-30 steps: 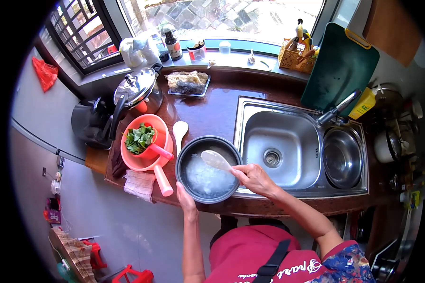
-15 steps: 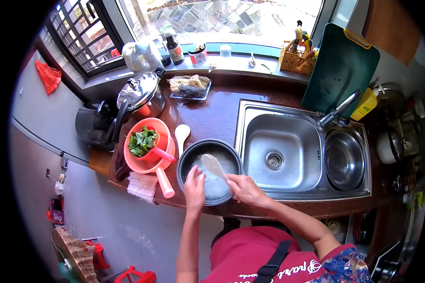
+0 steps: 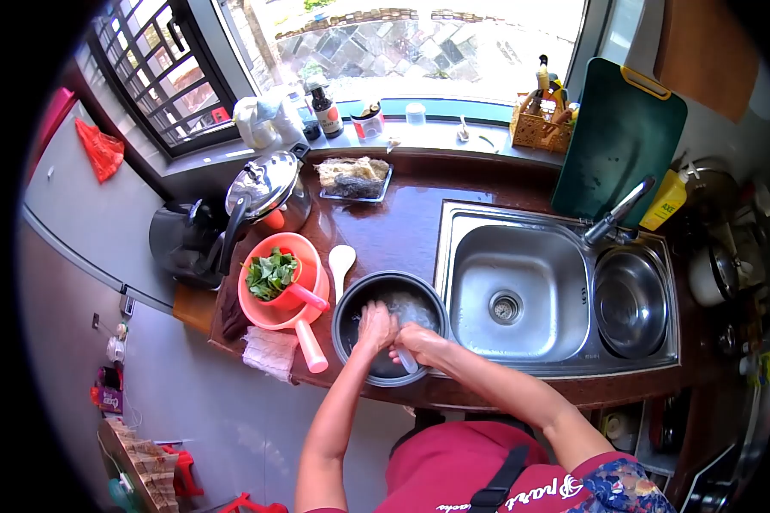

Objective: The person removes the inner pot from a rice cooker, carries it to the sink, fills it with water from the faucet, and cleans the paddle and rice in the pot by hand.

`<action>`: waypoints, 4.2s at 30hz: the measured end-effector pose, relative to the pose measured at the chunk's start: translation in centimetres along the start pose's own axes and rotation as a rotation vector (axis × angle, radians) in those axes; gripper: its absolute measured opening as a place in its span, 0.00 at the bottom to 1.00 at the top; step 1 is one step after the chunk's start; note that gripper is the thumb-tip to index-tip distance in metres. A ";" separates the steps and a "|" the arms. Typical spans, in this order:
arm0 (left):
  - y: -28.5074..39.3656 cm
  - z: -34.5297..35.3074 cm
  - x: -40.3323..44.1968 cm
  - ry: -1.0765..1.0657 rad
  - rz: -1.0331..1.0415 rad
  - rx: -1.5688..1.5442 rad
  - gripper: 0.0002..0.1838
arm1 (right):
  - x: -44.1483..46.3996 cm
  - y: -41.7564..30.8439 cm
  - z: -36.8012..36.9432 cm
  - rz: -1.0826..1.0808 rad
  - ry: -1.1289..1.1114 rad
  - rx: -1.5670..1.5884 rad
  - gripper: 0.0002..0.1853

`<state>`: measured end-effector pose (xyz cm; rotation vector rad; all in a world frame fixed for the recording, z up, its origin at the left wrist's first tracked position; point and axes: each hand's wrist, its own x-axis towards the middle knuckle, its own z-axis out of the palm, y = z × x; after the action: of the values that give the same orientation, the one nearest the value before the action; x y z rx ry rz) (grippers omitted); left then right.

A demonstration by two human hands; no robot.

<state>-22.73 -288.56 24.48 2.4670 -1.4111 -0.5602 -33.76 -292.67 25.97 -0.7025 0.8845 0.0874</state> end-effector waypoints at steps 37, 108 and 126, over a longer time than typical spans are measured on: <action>-0.7 -0.3 -0.3 -0.072 -0.094 0.008 0.26 | -0.2 0.5 0.5 -0.033 0.061 -0.209 0.09; 1.8 -4.9 -4.9 -0.138 -0.374 -1.154 0.16 | -8.4 -1.7 -1.4 -0.625 0.157 -1.022 0.14; 0.4 -3.4 -4.2 -0.080 -0.330 -1.196 0.13 | -8.6 -1.7 -1.2 -0.635 0.178 -1.017 0.14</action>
<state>-23.49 -285.11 28.56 1.6417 -0.3818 -1.1422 -39.49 -292.92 32.70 -1.9372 0.7120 -0.1096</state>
